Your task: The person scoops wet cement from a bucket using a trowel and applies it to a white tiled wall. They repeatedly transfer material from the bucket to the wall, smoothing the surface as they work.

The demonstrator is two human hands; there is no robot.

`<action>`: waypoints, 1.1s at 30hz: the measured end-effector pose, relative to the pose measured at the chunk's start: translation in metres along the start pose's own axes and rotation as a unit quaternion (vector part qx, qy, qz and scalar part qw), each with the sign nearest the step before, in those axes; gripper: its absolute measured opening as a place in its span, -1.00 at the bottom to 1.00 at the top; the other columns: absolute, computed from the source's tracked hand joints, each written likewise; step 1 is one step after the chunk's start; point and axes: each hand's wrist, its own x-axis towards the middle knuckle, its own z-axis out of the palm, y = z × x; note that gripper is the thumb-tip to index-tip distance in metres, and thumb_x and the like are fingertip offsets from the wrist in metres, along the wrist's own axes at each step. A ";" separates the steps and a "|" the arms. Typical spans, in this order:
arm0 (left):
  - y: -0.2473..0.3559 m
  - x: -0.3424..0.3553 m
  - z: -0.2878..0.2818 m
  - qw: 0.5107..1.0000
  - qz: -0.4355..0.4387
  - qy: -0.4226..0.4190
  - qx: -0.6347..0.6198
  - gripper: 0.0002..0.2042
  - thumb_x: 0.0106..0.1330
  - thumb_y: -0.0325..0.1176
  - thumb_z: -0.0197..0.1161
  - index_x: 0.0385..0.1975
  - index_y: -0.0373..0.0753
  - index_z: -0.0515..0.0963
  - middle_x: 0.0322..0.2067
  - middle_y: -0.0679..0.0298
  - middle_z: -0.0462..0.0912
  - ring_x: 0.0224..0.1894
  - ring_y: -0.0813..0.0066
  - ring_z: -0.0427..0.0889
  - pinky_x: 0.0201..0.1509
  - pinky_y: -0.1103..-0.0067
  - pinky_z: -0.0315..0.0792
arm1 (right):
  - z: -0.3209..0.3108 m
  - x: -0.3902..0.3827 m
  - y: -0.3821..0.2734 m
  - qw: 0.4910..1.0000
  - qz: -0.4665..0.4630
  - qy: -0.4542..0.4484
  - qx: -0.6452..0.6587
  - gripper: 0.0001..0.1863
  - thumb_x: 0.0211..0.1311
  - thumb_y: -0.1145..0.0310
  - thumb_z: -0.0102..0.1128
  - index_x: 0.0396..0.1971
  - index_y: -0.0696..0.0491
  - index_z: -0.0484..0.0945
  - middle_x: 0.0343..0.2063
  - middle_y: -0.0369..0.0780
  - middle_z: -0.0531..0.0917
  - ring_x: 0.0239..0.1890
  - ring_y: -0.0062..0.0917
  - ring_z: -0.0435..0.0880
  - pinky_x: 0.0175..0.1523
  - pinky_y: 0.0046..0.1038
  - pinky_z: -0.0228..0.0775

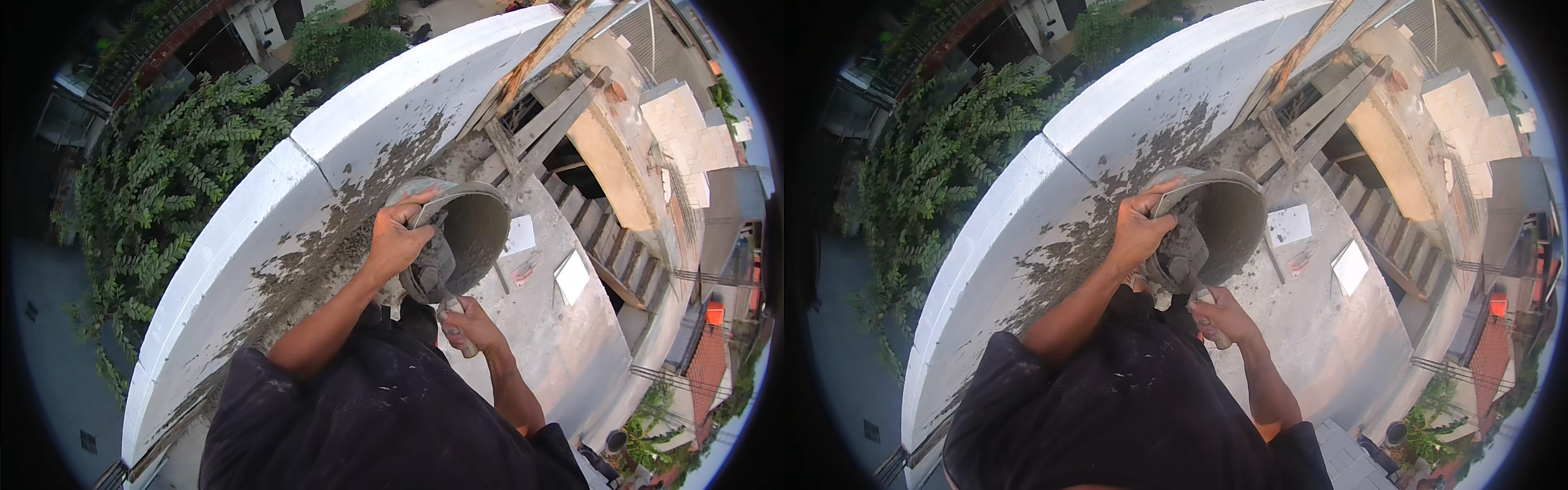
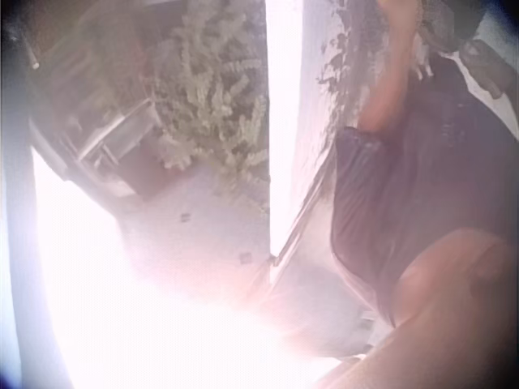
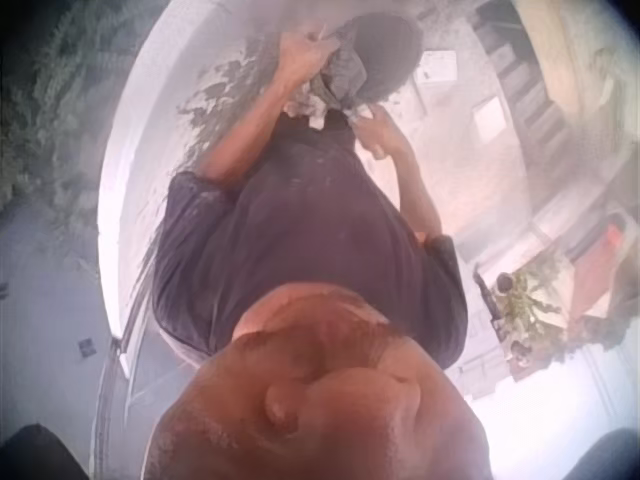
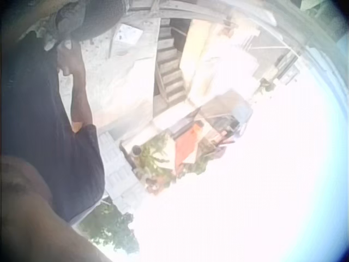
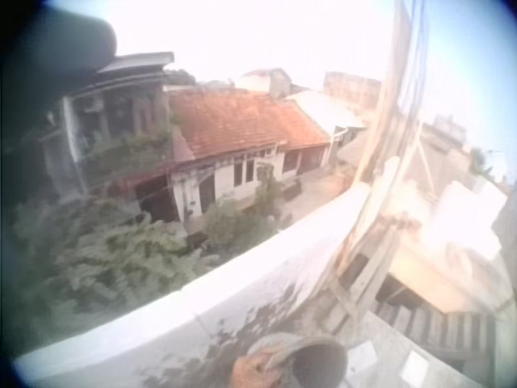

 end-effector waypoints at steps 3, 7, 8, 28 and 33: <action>-0.024 0.005 -0.021 0.993 -0.044 0.073 -0.081 -0.96 0.06 -0.64 0.26 -0.51 -0.49 0.62 0.27 0.10 0.67 0.22 0.54 0.60 0.10 0.58 0.45 | 0.002 0.005 0.007 0.997 0.018 0.072 -0.027 -0.85 0.39 0.39 0.31 -0.21 0.06 0.50 -0.63 -0.39 0.43 -0.72 -0.70 0.36 -0.58 -0.53 0.27; -0.049 0.008 -0.029 0.990 -0.072 0.100 -0.062 -0.86 0.06 -0.63 0.24 -0.40 -0.51 0.69 0.27 0.12 0.67 0.18 0.54 0.62 0.10 0.57 0.47 | -0.004 0.017 0.006 0.989 0.049 0.123 -0.064 -0.88 0.41 0.39 0.28 -0.23 0.04 0.49 -0.62 -0.39 0.45 -0.69 -0.71 0.38 -0.59 -0.52 0.24; -0.053 0.008 -0.028 0.990 -0.072 0.111 -0.053 -0.83 0.06 -0.63 0.24 -0.37 -0.52 0.70 0.26 0.12 0.67 0.17 0.54 0.63 0.10 0.57 0.48 | -0.006 0.020 0.008 0.990 0.051 0.119 -0.048 -0.87 0.41 0.39 0.28 -0.23 0.05 0.48 -0.62 -0.39 0.45 -0.69 -0.71 0.38 -0.60 -0.52 0.24; -0.212 0.019 -0.054 0.948 -0.189 0.251 0.050 -0.34 0.08 -0.68 0.20 0.33 -0.38 0.56 -0.09 0.21 0.77 -0.28 0.61 0.63 -0.20 0.65 0.46 | -0.230 0.132 0.021 0.893 -0.073 0.259 0.362 -0.88 0.46 0.30 0.14 -0.31 -0.07 0.42 -0.60 -0.39 0.38 -0.68 -0.66 0.33 -0.58 -0.50 0.22; -0.256 0.025 -0.042 0.921 -0.234 0.299 0.087 -0.32 0.06 -0.68 0.19 0.34 -0.40 0.55 -0.09 0.22 0.77 -0.30 0.62 0.59 -0.21 0.65 0.44 | -0.373 0.220 0.032 0.828 -0.114 0.434 0.337 -0.86 0.38 0.32 0.21 -0.34 -0.01 0.44 -0.59 -0.36 0.42 -0.65 -0.60 0.39 -0.56 -0.47 0.29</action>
